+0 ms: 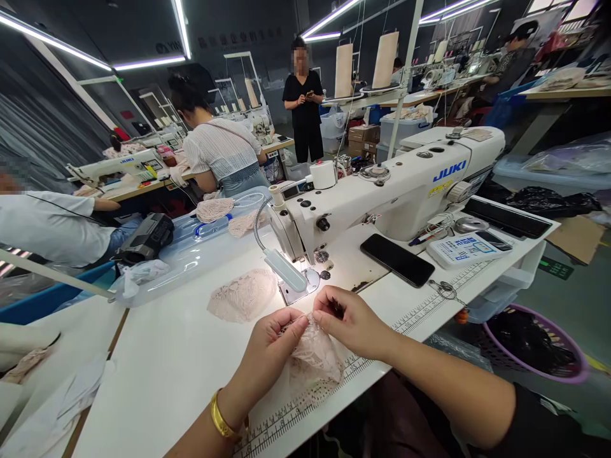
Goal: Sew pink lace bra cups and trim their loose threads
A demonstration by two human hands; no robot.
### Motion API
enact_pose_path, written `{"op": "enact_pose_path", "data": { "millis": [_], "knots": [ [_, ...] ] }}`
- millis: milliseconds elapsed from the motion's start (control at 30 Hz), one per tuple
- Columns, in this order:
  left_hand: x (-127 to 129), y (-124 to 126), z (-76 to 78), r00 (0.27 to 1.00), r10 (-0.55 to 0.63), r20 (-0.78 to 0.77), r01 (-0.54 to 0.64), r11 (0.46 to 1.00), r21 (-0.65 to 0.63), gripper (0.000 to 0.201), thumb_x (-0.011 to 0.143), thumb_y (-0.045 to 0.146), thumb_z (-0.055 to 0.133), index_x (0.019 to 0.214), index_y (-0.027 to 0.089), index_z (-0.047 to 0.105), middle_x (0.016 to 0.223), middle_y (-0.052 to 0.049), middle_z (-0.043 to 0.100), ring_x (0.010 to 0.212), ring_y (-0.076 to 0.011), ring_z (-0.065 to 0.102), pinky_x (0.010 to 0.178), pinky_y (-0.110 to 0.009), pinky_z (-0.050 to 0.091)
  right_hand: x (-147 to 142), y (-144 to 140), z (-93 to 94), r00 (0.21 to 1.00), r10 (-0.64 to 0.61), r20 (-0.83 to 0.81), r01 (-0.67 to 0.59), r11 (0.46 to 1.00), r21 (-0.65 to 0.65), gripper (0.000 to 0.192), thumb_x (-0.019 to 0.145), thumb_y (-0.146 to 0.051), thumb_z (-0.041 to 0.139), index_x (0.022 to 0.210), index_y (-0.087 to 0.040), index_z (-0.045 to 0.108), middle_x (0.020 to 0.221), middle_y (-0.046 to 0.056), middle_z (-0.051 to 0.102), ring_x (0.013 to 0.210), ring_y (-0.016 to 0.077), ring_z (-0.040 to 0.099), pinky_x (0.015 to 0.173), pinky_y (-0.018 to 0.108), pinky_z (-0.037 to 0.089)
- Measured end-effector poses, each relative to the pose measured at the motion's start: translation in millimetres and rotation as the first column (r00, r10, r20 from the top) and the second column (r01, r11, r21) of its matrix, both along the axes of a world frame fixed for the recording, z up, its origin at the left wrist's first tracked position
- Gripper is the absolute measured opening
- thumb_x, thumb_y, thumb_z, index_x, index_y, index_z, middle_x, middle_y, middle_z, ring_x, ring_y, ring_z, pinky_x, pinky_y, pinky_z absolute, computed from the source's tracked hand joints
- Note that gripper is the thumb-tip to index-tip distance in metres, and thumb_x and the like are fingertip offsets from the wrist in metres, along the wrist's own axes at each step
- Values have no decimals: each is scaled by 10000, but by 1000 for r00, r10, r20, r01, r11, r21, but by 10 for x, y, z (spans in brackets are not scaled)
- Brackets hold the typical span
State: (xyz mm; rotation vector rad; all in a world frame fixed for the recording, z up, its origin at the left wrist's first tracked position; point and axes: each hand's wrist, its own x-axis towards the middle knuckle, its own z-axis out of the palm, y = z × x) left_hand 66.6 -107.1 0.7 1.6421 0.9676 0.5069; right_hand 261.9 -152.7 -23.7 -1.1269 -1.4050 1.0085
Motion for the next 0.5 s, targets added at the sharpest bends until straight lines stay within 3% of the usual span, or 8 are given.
{"op": "enact_pose_path", "data": {
  "millis": [133, 233, 333, 433, 500],
  "knots": [
    [23, -28, 45, 1000, -3, -20, 4, 999, 48, 411, 948, 528, 591, 750, 172, 643, 665, 28, 442, 637, -123, 372, 580, -237, 313, -39, -37, -12, 986, -57, 158, 20, 974, 226, 68, 898, -210, 608, 834, -202, 585, 781, -22, 534, 698, 129, 465, 640, 268, 382],
    [32, -45, 66, 999, -8, -41, 13, 994, 106, 395, 955, 513, 576, 769, 177, 670, 665, 19, 477, 635, -131, 383, 577, -242, 315, -54, -35, -22, 976, -76, 204, 16, 960, 281, 69, 895, -185, 581, 830, -202, 565, 792, -14, 541, 725, 138, 480, 664, 275, 390],
    [27, -48, 65, 998, -28, -57, 35, 993, 116, 394, 961, 518, 564, 782, 183, 670, 661, 20, 474, 629, -134, 378, 575, -244, 315, -47, -17, -19, 986, -7, 165, -13, 992, 125, 86, 878, -202, 578, 810, -204, 525, 762, -25, 506, 694, 135, 458, 612, 262, 358],
    [19, -41, 51, 998, -34, -51, 38, 996, 76, 407, 955, 534, 571, 751, 186, 621, 667, 25, 443, 634, -134, 372, 576, -242, 313, -17, 11, -12, 997, 78, -5, -78, 993, -85, 127, 887, -258, 572, 802, -206, 493, 723, -44, 450, 652, 124, 406, 586, 252, 336],
    [17, -35, 41, 999, -28, -39, 30, 999, 44, 422, 949, 545, 579, 726, 186, 578, 669, 28, 418, 634, -131, 363, 574, -240, 306, 5, 25, -9, 992, 87, -89, -98, 987, -125, 158, 891, -291, 576, 797, -204, 482, 723, -48, 429, 658, 122, 392, 598, 253, 336]
  ]
}}
